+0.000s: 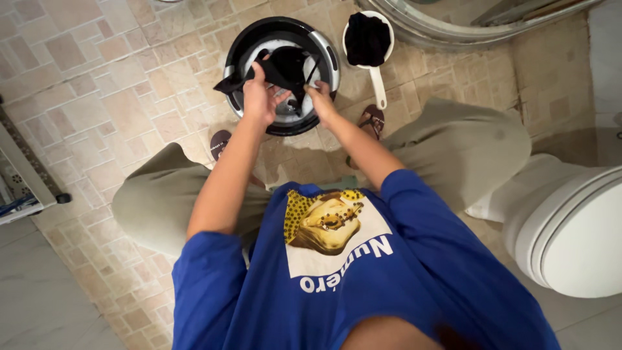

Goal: The person hand washes a black garment in a bucket of soapy water, repeatedly submerging, scrubbing, and wringing the item. The person then transfers the wet garment to a white scoop and pours the soapy water from the bucket into the toilet.

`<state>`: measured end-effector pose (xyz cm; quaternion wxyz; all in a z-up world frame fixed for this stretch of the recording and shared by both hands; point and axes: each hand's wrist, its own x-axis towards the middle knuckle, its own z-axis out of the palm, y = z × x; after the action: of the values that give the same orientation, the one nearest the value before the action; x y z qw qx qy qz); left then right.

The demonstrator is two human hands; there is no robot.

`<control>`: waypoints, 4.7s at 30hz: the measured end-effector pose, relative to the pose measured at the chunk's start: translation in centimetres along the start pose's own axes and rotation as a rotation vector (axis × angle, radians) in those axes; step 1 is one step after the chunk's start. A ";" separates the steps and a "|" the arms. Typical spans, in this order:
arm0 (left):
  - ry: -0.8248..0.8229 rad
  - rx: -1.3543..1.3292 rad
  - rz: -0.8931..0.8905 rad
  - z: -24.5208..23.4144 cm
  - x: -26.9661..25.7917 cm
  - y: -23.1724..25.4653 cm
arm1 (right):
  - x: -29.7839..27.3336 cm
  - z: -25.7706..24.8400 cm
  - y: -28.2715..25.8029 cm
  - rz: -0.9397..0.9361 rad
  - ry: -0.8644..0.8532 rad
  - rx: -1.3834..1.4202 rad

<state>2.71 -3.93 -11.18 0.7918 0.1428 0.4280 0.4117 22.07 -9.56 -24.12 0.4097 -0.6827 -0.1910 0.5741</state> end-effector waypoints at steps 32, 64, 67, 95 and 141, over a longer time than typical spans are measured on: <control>-0.314 1.740 0.342 -16.2 23.5 -5.6 | 18.5 1.3 -4.4 -0.364 -0.706 -0.949; -0.123 1.576 0.369 -15.9 23.0 -8.7 | 26.4 2.6 6.3 0.053 -0.353 0.455; -0.043 1.157 0.243 -16.2 24.5 -8.4 | 25.4 3.3 5.2 0.026 -0.188 0.460; 0.369 0.702 0.048 -14.1 29.5 -14.6 | 25.1 7.8 12.3 -0.284 0.079 -0.581; 0.397 1.127 0.215 -14.7 24.1 -9.7 | 28.6 5.4 5.0 -0.178 -0.316 -0.784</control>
<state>3.29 6.79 -38.99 0.4534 0.5031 0.7027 0.2181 23.64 10.18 -45.98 0.1332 -0.6713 -0.5132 0.5179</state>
